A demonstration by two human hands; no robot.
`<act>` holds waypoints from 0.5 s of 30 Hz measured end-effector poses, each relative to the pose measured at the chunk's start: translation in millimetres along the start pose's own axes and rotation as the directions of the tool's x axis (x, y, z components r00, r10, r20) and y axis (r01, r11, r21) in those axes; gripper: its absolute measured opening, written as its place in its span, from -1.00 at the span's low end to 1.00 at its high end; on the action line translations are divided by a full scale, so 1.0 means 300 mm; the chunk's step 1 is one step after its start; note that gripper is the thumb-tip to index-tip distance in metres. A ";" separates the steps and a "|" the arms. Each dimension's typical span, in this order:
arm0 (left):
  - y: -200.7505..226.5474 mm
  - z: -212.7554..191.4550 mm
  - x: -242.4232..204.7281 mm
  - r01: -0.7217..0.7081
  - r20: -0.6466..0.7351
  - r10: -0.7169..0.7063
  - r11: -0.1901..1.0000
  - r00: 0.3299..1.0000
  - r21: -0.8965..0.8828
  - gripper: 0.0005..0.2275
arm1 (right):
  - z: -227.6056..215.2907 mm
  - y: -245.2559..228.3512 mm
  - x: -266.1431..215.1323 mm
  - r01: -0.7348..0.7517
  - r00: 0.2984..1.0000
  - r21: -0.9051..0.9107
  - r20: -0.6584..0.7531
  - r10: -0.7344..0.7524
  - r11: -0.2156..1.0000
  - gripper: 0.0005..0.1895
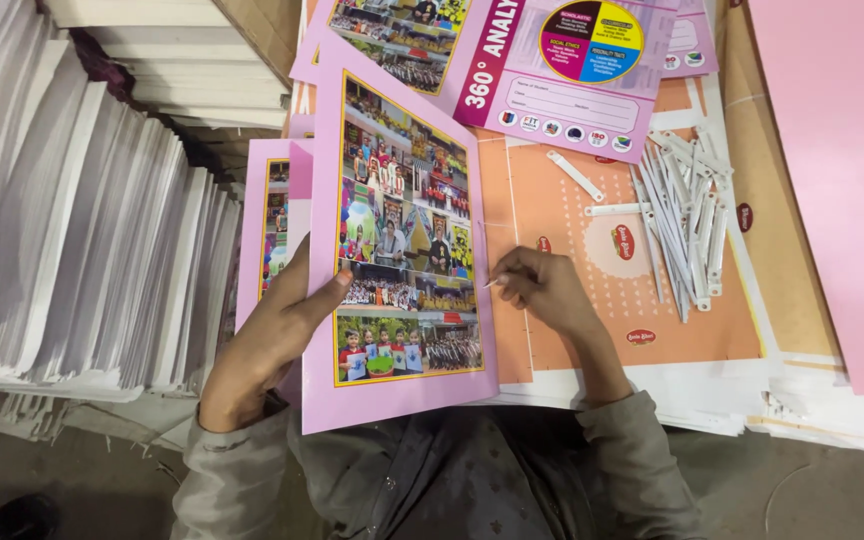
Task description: The person assembles pink folders by inserting white plastic zip ties through pre-punched holes and securing them. They repeatedly pick up a folder, thread a tie, and place the finished unit onto a growing stack.
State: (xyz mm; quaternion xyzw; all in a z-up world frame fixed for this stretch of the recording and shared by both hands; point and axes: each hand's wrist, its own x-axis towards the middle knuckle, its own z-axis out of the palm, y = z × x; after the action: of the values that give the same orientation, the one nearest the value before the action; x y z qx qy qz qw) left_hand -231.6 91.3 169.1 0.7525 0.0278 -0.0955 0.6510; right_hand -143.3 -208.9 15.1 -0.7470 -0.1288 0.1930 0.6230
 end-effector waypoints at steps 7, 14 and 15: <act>0.043 0.044 0.040 -0.149 0.082 0.145 0.988 0.986 0.045 -0.54 | 0.029 -0.016 0.006 0.035 0.999 -0.157 -0.019 -0.038 0.987 -0.89; 0.020 0.091 0.061 -0.255 0.130 0.237 0.957 0.963 0.141 -0.51 | 0.013 -0.003 0.034 0.028 0.938 -0.242 -0.328 -0.109 0.970 -0.63; 0.005 0.087 0.066 -0.251 0.151 0.235 0.963 0.960 0.101 -0.50 | 0.018 0.003 0.039 0.067 0.932 -0.317 -0.320 -0.173 0.946 -0.63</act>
State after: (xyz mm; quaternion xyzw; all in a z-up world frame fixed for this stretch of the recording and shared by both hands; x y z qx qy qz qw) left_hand -214.6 63.7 163.5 0.7793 -0.1157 -0.0679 0.6122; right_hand -135.2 -199.3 11.8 -0.8459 -0.0919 -0.0009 0.5254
